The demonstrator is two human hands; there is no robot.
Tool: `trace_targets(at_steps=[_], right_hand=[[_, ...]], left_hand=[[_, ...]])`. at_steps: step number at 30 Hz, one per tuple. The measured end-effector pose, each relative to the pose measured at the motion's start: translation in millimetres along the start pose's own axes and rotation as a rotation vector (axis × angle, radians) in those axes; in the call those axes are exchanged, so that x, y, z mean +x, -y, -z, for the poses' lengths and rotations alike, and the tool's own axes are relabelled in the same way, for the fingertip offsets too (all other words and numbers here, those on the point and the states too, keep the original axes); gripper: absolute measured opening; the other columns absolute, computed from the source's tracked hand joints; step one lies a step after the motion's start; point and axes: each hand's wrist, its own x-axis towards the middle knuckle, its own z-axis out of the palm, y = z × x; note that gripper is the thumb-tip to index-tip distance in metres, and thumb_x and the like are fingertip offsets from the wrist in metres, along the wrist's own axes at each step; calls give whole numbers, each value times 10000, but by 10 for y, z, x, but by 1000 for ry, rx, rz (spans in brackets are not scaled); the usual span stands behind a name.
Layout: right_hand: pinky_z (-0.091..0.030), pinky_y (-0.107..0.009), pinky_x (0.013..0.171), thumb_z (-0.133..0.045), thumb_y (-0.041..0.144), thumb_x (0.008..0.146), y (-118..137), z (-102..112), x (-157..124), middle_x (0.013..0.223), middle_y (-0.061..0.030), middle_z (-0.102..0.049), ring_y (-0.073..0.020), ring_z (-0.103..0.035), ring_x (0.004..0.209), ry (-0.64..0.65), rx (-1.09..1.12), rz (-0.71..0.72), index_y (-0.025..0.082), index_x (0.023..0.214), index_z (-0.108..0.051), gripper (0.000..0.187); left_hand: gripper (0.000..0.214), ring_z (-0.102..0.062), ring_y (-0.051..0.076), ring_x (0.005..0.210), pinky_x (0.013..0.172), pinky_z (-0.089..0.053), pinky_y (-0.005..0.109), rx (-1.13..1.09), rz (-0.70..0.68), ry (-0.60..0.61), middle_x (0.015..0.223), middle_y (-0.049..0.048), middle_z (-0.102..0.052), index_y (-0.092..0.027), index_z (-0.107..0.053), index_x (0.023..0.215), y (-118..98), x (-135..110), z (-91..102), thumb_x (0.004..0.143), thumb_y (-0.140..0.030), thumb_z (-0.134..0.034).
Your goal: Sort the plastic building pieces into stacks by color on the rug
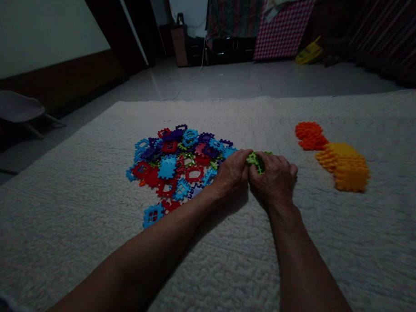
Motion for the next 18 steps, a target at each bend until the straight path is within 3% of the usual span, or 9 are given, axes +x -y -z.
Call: trace_targets(at_steps=[8, 13, 18], right_hand=[[-405, -423, 830, -554, 347, 802, -2, -20, 15, 954, -119, -722, -298, -619, 905, -12, -15, -64, 205, 1025, -682, 294], [-420, -413, 827, -542, 362, 819, -10, -24, 19, 946, -112, -721, -284, -626, 895, -16, -17, -61, 205, 1022, -683, 293], [-422, -422, 839, -518, 370, 834, -10, -33, 11, 951, -113, -722, -293, -633, 912, -35, -48, -44, 193, 1033, -676, 310]], left_hand=[[289, -571, 261, 1105, 918, -468, 355, 213, 183, 76, 1178, 150, -601, -178, -576, 1164, -118, -49, 189, 942, -173, -390], [297, -575, 282, 1094, 942, -488, 387, 116, 189, 99, 1183, 173, -604, -146, -567, 1174, -261, -54, 183, 958, -205, -371], [361, -545, 282, 1176, 1036, -465, 399, 65, 192, 89, 1238, 184, -590, -153, -558, 1218, -267, -199, 118, 897, -98, -403]])
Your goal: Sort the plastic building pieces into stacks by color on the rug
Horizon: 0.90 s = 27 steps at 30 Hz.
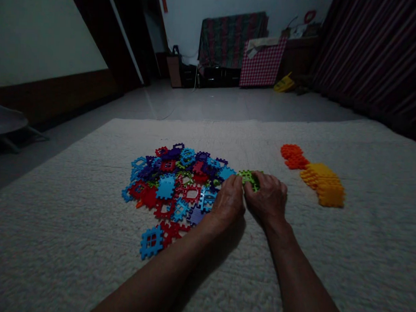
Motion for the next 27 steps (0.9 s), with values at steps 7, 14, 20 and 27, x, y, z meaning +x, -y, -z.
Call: trace_targets(at_steps=[7, 14, 20, 27], right_hand=[[-437, -442, 841, -524, 378, 824, -34, -48, -5, 974, -101, -726, -304, -642, 924, -25, 7, -6, 216, 1045, -668, 309], [-472, -477, 856, -526, 363, 828, -74, -82, -4, 1038, -124, -724, -322, -657, 953, -39, 15, -1, 213, 1051, -651, 296], [-503, -498, 900, -493, 377, 857, -123, -33, -15, 1065, -123, -719, -324, -667, 998, -47, 159, -34, 247, 969, -651, 233], [-499, -468, 960, -500, 301, 882, 69, 115, 225, 1106, -110, -703, -293, -658, 1063, -245, 272, 19, 246, 976, -664, 197]], left_hand=[[407, -542, 308, 1141, 968, -495, 452, 100, 64, 32, 1258, 208, -564, -151, -544, 1235, 42, -126, 33, 889, -58, -349], [395, -491, 280, 1304, 1110, -426, 420, 35, 9, 33, 1374, 181, -546, -155, -540, 1284, 17, -20, -87, 931, -115, -368], [525, -326, 285, 1465, 1199, -335, 453, 2, 51, 48, 1548, 153, -400, -192, -426, 1448, 79, -65, -212, 928, -148, -368], [551, -464, 261, 1375, 1168, -401, 429, -204, -21, -199, 1415, 172, -551, -169, -528, 1361, 202, 74, -290, 842, -60, -379]])
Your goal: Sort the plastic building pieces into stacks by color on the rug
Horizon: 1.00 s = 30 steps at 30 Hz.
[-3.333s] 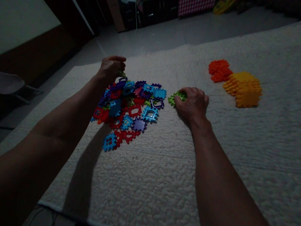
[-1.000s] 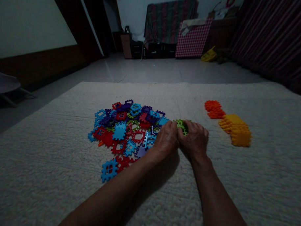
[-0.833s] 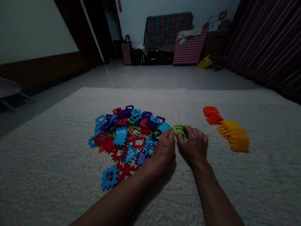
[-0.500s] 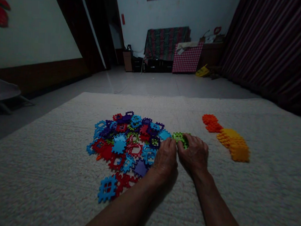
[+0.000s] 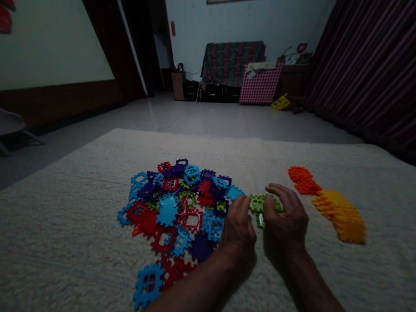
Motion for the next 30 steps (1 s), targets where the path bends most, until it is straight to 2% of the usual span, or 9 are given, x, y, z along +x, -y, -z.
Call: trace_targets(at_steps=[4, 7, 12, 14, 17, 20, 23, 26, 30], right_hand=[[-517, -434, 907, -515, 263, 883, 115, -261, 132, 1041, -114, -718, -267, -676, 994, -31, 60, 181, 204, 979, -658, 182], [-493, -454, 878, -487, 272, 913, 167, -387, 32, 1067, -133, -714, -280, -666, 992, 63, 57, 324, 178, 1044, -637, 220], [-419, -483, 936, -497, 263, 925, 237, -410, -175, 1129, -132, -698, -288, -637, 1056, 254, 36, 450, 175, 1103, -619, 233], [-397, -494, 957, -503, 265, 926, 245, -423, -200, 1138, -130, -698, -289, -635, 1060, 281, 18, 437, 175, 1107, -621, 234], [-372, -501, 988, -505, 270, 928, 244, -453, -205, 1166, -127, -692, -287, -629, 1077, 307, 9, 416, 178, 1129, -618, 248], [-360, -497, 1009, -504, 267, 932, 257, -463, -212, 1196, -125, -683, -283, -613, 1114, 331, 18, 409, 182, 1146, -613, 255], [-345, -513, 1029, -506, 265, 929, 296, -454, -230, 1219, -128, -675, -291, -596, 1153, 366, 29, 415, 183, 1140, -617, 252], [-330, -532, 1043, -511, 279, 932, 338, -446, -251, 1198, -116, -685, -290, -599, 1152, 402, 53, 427, 198, 1126, -630, 242], [-319, -536, 1056, -499, 285, 941, 368, -440, -264, 1185, -112, -691, -279, -608, 1144, 412, 75, 403, 199, 1139, -629, 252]], left_hand=[[522, -592, 237, 1233, 1096, -476, 393, -149, -74, -354, 1242, 158, -659, -149, -608, 1243, 23, 146, 137, 796, -26, -369], [440, -629, 237, 1152, 1041, -505, 351, -93, -47, -437, 1191, 179, -672, -102, -625, 1198, 7, 286, 423, 833, -66, -382], [422, -556, 251, 1240, 1078, -437, 374, 308, -7, -245, 1245, 176, -640, -105, -589, 1252, 217, 724, 1012, 882, -88, -388], [414, -521, 267, 1276, 1088, -412, 391, 485, 135, -184, 1309, 179, -602, -112, -562, 1294, 395, 880, 1182, 909, -142, -412], [398, -509, 301, 1281, 1071, -406, 421, 656, 280, -57, 1310, 187, -599, -106, -584, 1272, 625, 961, 1303, 946, -278, -432], [386, -573, 282, 1199, 1027, -423, 391, 748, 256, 60, 1220, 163, -660, -131, -682, 1114, 691, 914, 1337, 966, -344, -395], [470, -654, 261, 1064, 936, -458, 341, 753, 210, 127, 1072, 158, -728, -145, -745, 971, 619, 902, 1409, 979, -409, -356], [562, -695, 255, 965, 845, -482, 317, 693, 217, 80, 968, 154, -756, -163, -767, 896, 579, 965, 1543, 988, -470, -306], [436, -694, 225, 997, 863, -484, 296, 685, 228, -73, 1060, 112, -756, -196, -752, 1016, 757, 1049, 1677, 980, -331, -339]])
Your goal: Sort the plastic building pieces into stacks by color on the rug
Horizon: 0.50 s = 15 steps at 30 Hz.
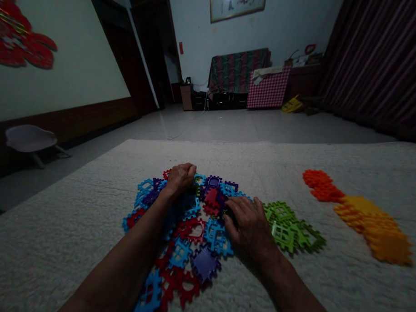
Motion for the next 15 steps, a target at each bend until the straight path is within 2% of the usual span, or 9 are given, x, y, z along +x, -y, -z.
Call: trace_targets(at_steps=[3, 7, 10, 15], right_hand=[[-306, -540, 1064, -501, 282, 938, -1, -4, -2, 1172, -111, -696, -277, -616, 1129, 10, 12, 2, 197, 1132, -628, 247], [-318, -532, 1050, -503, 284, 939, -23, -30, -5, 1163, -108, -699, -274, -622, 1116, 7, 22, 3, 199, 1136, -623, 246], [-324, -527, 1041, -496, 280, 943, -38, -50, -6, 1166, -107, -698, -272, -623, 1111, 9, 27, 4, 200, 1136, -620, 243], [-335, -517, 1031, -505, 282, 941, -33, -43, -10, 1180, -108, -694, -276, -614, 1121, 17, 28, -7, 198, 1137, -617, 241]], left_hand=[[380, -646, 203, 1138, 975, -461, 280, -11, -41, 6, 1227, 73, -708, -213, -685, 1206, 164, 75, -127, 936, -238, -419], [476, -536, 188, 1297, 1105, -386, 278, 47, -151, 102, 1405, 79, -592, -176, -561, 1364, 273, 163, -274, 901, -175, -452], [516, -498, 220, 1332, 1120, -383, 319, 103, -197, 166, 1428, 122, -559, -145, -523, 1388, 287, 227, -329, 875, -186, -487], [473, -556, 250, 1260, 1075, -427, 356, 110, -221, 232, 1362, 120, -596, -196, -577, 1331, 296, 298, -332, 864, -246, -525]])
